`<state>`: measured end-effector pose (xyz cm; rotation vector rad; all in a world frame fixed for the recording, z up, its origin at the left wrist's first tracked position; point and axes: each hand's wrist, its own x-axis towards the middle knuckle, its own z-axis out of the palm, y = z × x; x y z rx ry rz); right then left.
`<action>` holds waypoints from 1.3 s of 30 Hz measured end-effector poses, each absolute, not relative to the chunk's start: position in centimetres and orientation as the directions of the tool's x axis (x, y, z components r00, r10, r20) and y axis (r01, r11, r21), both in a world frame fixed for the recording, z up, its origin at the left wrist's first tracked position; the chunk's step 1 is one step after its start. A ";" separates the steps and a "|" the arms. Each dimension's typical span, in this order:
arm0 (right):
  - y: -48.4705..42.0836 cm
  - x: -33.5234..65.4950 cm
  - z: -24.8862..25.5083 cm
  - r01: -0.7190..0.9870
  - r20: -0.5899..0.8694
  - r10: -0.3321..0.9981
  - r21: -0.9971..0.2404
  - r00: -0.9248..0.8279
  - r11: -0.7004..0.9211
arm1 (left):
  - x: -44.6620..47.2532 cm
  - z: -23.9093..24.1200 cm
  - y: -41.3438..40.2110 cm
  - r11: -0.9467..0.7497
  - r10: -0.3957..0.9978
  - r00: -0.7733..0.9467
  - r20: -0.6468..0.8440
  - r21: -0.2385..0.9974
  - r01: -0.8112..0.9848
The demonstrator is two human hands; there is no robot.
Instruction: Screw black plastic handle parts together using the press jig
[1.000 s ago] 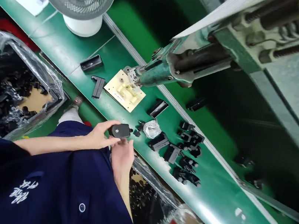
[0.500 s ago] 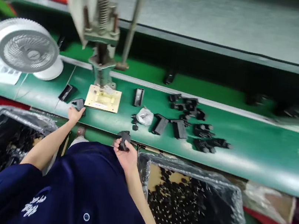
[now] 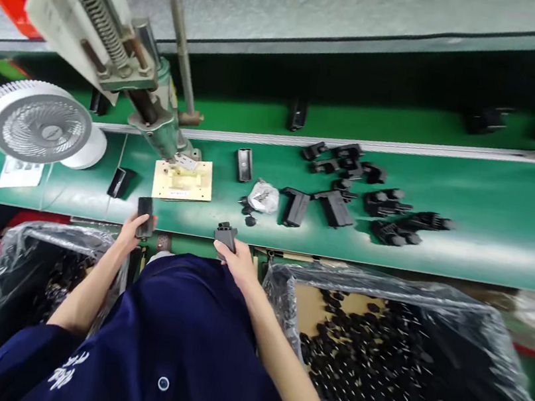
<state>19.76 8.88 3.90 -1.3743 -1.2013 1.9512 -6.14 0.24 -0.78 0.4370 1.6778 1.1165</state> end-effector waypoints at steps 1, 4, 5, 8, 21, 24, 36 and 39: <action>9.3 19.3 4.5 0.151 -0.486 0.768 -0.871 -0.417 -0.468 | -5.6 -0.2 -0.3 0.504 0.732 -0.361 -0.578 0.816 -0.284; 10.3 17.6 7.2 0.385 -0.314 0.752 -0.919 -0.580 -0.088 | -4.0 1.6 -0.9 0.510 0.738 -0.216 -0.640 0.737 -0.443; 10.5 17.1 8.1 0.457 -0.249 0.715 -0.882 -0.654 0.111 | -3.6 2.2 -0.9 0.513 0.739 -0.173 -0.651 0.710 -0.483; 10.9 15.8 10.6 0.514 -0.190 0.538 -0.656 -0.821 0.552 | -2.4 3.7 -0.8 0.525 0.738 -0.081 -0.669 0.646 -0.555; 10.7 14.1 12.2 0.367 -0.369 0.236 -0.337 -0.899 0.867 | 0.1 8.5 -0.8 0.588 0.672 -0.333 -0.661 0.750 -0.303; 10.6 14.1 12.4 0.302 -0.349 0.188 -0.308 -0.918 0.902 | 0.3 9.3 -1.2 0.606 0.657 -0.328 -0.678 0.735 -0.305; 10.0 12.7 13.2 -0.014 -0.433 -0.104 -0.207 -0.895 0.978 | 1.9 10.0 -1.4 0.702 0.389 -0.232 -0.891 0.450 -0.551; 10.4 12.1 13.9 0.031 -0.452 -0.081 -0.234 -0.888 0.972 | 1.7 9.7 -1.3 0.660 0.454 -0.334 -0.826 0.564 -0.497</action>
